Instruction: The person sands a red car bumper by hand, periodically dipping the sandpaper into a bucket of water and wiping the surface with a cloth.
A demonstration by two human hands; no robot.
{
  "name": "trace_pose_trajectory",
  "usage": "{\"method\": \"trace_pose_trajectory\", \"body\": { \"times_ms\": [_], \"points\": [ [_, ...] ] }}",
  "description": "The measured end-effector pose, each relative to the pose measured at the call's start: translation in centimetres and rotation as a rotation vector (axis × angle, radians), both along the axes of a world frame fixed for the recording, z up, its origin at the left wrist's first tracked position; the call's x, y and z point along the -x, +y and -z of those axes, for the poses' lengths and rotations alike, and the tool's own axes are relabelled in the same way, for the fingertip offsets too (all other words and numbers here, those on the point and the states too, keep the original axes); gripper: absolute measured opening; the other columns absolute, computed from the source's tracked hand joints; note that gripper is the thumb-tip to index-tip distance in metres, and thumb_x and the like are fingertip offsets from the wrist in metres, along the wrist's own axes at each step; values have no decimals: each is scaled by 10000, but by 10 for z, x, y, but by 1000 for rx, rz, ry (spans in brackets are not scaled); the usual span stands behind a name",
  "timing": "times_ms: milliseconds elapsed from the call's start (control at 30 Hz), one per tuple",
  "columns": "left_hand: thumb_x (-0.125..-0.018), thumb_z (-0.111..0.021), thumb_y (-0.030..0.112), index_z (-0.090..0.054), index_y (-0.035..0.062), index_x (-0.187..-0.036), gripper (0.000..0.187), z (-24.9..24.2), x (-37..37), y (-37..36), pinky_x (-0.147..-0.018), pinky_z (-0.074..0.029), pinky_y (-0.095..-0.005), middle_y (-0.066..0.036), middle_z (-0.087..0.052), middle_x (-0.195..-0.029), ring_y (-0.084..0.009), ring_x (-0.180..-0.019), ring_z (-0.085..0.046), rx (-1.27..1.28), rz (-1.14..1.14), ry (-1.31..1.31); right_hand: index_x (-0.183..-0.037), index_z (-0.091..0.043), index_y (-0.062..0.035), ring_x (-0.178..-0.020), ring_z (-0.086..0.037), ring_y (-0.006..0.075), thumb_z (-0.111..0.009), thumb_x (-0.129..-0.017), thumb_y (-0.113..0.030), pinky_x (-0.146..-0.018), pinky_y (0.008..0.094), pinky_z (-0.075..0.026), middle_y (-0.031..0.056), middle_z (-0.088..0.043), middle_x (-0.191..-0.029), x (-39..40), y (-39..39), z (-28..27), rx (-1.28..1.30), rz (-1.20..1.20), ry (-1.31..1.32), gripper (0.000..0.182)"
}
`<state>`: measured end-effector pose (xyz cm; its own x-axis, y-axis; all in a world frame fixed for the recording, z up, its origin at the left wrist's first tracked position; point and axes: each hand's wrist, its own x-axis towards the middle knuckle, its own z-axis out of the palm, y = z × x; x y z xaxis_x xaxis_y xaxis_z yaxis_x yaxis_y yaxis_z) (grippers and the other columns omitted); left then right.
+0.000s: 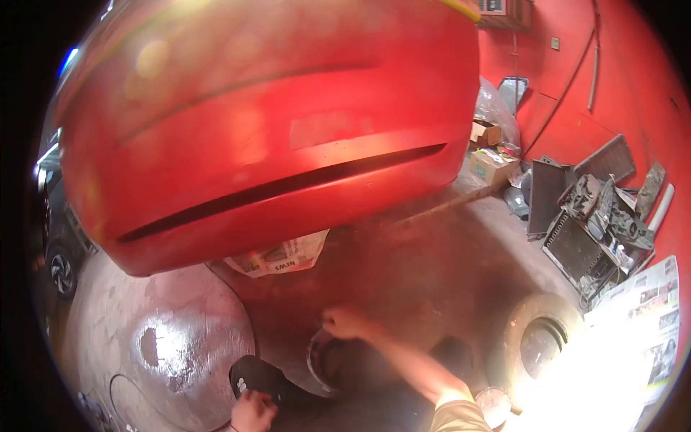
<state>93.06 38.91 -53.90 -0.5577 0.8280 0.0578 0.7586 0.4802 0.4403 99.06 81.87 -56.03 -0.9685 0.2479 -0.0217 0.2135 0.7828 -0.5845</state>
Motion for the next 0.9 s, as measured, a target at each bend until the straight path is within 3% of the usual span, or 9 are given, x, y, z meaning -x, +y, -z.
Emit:
{"method": "trace_pose_trajectory", "body": {
  "times_ms": [133,267,333,400,500,567,600,667,900],
  "points": [
    [-1016,-695,365,-662,95,-1360,438,84,-62,-20,-916,-576,-516,-218,-565,-1420,-449,-1159,-655,206,87,277,-1085,-844,-66,-1083,-773,370,-665,-926,-280,-955,494,-599,206,-799,-1111,-18,-47,168,-347,-27,-477,321],
    [-1046,-679,419,-634,123,-1446,499,-35,-41,-9,-1035,-536,-515,-198,-557,-1483,-439,-1331,-580,132,245,-369,-1096,-853,-64,-1059,-787,364,-653,-892,-267,-968,488,-605,194,-811,-1093,-30,-54,303,-218,-127,-677,350],
    [-1059,-668,447,-616,173,-1491,513,-52,-7,-10,-1143,-470,-535,-187,-527,-1558,-464,-1442,-508,224,346,-722,-1091,-854,-64,-1065,-784,370,-648,-882,-277,-960,497,-606,203,-804,-1118,-26,-47,288,-187,-136,-755,362],
    [-968,-724,263,-762,67,-1157,275,-45,16,13,-966,-568,-465,-168,-746,-1170,-374,-1136,-692,-60,369,-525,-1086,-855,-63,-1070,-781,376,-643,-872,-287,-951,506,-607,213,-798,-1142,-19,-31,245,-159,-149,-746,375],
    [-1013,-678,170,-738,0,-1241,291,-30,42,68,-945,-567,-445,-205,-730,-1161,-395,-1093,-704,-43,96,-492,-1074,-814,-58,-973,-741,455,-617,-945,-286,-892,562,-579,236,-774,-1044,-34,4,188,52,-302,-325,327],
    [-1056,-659,147,-730,5,-1268,265,8,55,107,-889,-564,-415,-205,-720,-1126,-361,-1061,-719,-191,186,-408,-1213,-738,-87,-848,-723,273,-625,-1062,-315,-823,448,-598,109,-725,-981,-44,27,159,370,-200,-292,296],
    [-1069,-658,155,-717,12,-1296,274,23,57,131,-896,-560,-395,-203,-718,-1136,-326,-1070,-731,-293,227,-400,-1282,-703,-94,-826,-698,168,-620,-1110,-336,-815,371,-609,36,-688,-972,-49,25,107,708,76,-386,308],
    [-1094,-650,202,-666,3,-1386,353,51,54,173,-924,-551,-378,-152,-736,-1220,-265,-1067,-723,-355,148,-618,-1197,-700,-28,-959,-745,309,-616,-1114,-426,-794,398,-641,106,-753,-1051,-58,16,68,1129,430,-145,415],
    [-1074,-712,353,-347,22,-1685,785,28,28,241,-1108,-471,-306,-81,-563,-1607,-166,-1355,-591,-707,289,-1528,-1525,-511,-92,-1069,-727,333,-527,-1140,-482,-900,406,-621,156,-676,-1367,-72,-5,-5,1810,156,316,549]
  ]
}}
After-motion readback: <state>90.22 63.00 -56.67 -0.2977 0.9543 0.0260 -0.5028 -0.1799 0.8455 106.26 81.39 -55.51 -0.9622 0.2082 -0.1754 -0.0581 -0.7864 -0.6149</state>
